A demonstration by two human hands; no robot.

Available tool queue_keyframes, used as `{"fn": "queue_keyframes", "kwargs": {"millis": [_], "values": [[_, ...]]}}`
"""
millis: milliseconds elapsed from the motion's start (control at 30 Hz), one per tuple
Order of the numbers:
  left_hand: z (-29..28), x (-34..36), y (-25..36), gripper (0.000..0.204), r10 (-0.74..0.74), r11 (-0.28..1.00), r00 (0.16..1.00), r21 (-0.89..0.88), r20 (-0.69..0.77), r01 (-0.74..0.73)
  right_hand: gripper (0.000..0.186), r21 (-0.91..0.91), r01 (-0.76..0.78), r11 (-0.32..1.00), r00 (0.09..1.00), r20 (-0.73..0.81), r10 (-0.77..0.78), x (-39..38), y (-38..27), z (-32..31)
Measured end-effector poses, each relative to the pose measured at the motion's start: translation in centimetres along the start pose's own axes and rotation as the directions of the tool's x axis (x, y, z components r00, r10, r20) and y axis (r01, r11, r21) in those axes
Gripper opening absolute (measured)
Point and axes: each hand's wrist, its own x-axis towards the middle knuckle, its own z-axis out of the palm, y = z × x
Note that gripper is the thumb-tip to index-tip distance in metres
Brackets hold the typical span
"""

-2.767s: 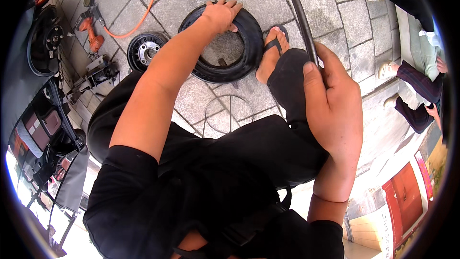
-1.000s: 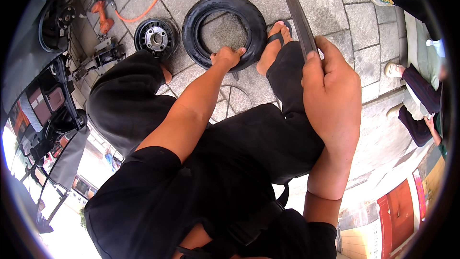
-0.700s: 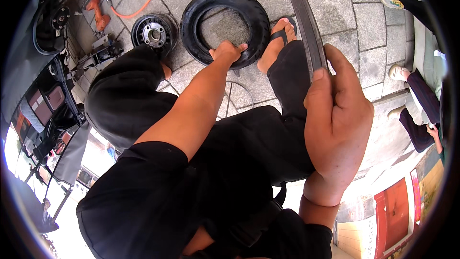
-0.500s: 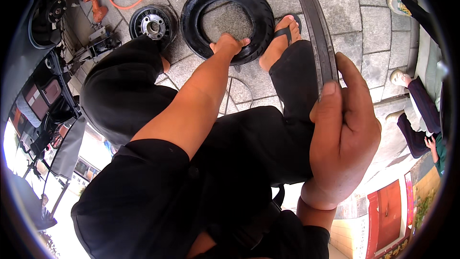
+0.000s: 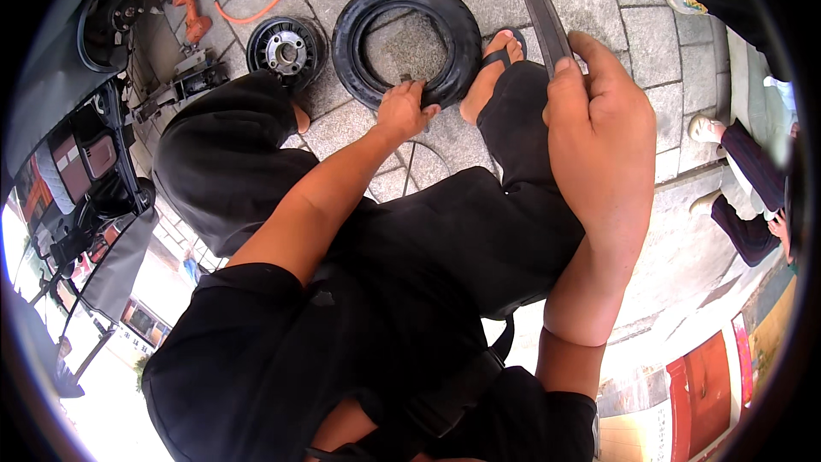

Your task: The person uses a metal tire lever to pry a tire off a wheel rim, then places the tire on the ground. They pick up the rim, inspect it, and then fit the tire back onto the rim by hand.

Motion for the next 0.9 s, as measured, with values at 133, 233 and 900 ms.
{"fn": "queue_keyframes", "kwargs": {"millis": [133,233,900], "values": [[2.2,-1.2,1.5,0.098,0.013,0.977,1.000,0.215,0.004,-0.014,0.025,0.016,0.000,1.000,1.000,0.015,-0.001,-0.2,0.3,0.5],[3.7,-0.4,2.1,0.108,0.077,0.934,0.997,0.352,-0.017,-0.066,0.025,0.019,-0.025,1.000,0.999,0.044,0.024,-0.4,0.0,0.4],[2.2,6.0,3.0,0.071,0.022,0.919,0.937,0.362,0.348,-0.156,0.033,-0.085,0.050,0.995,0.999,-0.016,-0.051,1.5,-0.6,0.2]]}}
